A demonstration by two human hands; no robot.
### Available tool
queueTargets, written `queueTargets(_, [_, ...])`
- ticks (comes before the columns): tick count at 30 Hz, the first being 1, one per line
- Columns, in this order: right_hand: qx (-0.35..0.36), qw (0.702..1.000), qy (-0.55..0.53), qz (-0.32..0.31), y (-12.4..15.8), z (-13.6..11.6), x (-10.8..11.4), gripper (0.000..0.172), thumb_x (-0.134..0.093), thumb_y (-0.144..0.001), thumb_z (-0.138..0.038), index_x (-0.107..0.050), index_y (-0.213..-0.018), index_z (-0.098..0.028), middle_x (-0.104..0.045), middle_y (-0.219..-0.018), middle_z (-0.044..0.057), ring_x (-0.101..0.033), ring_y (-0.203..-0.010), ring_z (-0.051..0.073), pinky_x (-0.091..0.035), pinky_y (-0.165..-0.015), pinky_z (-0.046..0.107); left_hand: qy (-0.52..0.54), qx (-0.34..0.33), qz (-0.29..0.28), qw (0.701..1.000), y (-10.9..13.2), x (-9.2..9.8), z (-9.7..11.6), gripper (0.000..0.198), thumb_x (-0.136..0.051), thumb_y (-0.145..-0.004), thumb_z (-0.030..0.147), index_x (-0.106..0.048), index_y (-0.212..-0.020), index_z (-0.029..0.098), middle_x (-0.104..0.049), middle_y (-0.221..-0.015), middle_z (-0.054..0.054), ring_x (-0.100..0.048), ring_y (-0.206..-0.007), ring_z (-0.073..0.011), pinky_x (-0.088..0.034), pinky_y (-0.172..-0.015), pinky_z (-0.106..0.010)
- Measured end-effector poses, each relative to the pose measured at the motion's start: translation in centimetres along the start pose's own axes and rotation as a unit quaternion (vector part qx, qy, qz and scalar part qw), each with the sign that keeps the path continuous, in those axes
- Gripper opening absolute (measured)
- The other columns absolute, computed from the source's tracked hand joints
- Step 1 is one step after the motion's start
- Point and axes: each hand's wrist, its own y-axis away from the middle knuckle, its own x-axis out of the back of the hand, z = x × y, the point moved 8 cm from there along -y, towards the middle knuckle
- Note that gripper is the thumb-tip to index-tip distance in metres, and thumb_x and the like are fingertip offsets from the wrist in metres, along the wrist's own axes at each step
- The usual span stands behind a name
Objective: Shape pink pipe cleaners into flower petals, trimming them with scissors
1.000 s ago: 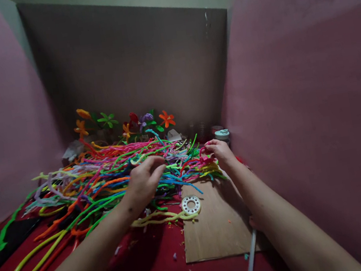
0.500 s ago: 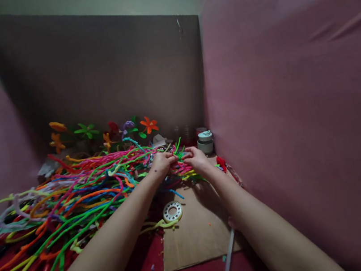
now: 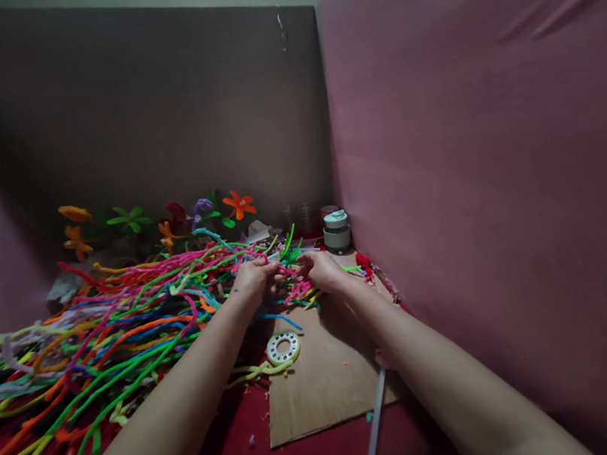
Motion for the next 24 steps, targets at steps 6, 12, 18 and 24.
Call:
queueTargets(6, [0.017, 0.999, 0.040, -0.006, 0.1, -1.4, 0.0, 0.016, -0.063, -0.051, -0.003, -0.064, -0.062, -0.015, -0.059, -0.051, -0.004, -0.051, -0.048, 0.008, -0.038, -0.046, 0.018, 0.009, -0.080, -0.028, 0.996, 0.5, -0.4, 1.5, 0.027, -0.049, -0.083, 0.032, -0.056, -0.095, 0.009, -0.061, -0.086, -0.009, -0.059, -0.069, -0.0142, -0.047, -0.056, -0.027])
queueTargets(12, [0.022, 0.998, 0.010, 0.053, -0.2, -1.7, 1.0, 0.012, -0.065, -0.060, -0.012, -0.058, -0.050, -0.014, -0.053, -0.039, -0.004, -0.044, -0.038, 0.007, -0.033, -0.041, 0.018, -0.074, -0.178, -0.057, 0.980, 2.1, -0.6, 2.8, 0.031, -0.061, -0.068, 0.038, -0.059, -0.087, 0.014, -0.063, -0.072, -0.002, -0.057, -0.064, -0.0134, -0.041, -0.054, -0.022])
queueTargets(18, [0.020, 0.991, -0.091, 0.094, 0.5, -2.3, 1.9, 0.016, -0.065, -0.064, -0.017, -0.052, -0.054, -0.014, -0.060, -0.047, 0.002, -0.047, -0.034, 0.008, -0.033, -0.032, 0.018, -0.227, -0.208, -0.061, 0.950, 2.9, -1.3, 1.3, 0.018, -0.064, -0.063, 0.023, -0.056, -0.048, 0.016, -0.054, -0.051, 0.000, -0.054, -0.066, -0.0174, -0.036, -0.063, -0.026])
queueTargets(24, [0.089, 0.952, -0.174, 0.236, 1.9, -5.9, 6.8, 0.011, -0.056, -0.070, -0.011, -0.049, -0.063, -0.014, -0.056, -0.047, -0.002, -0.047, -0.032, 0.006, -0.029, -0.027, 0.014, -0.230, -0.225, -0.035, 0.946, 2.8, -1.2, 1.2, 0.015, -0.059, -0.067, 0.018, -0.060, -0.052, 0.018, -0.054, -0.050, 0.000, -0.053, -0.063, -0.0165, -0.036, -0.066, -0.027])
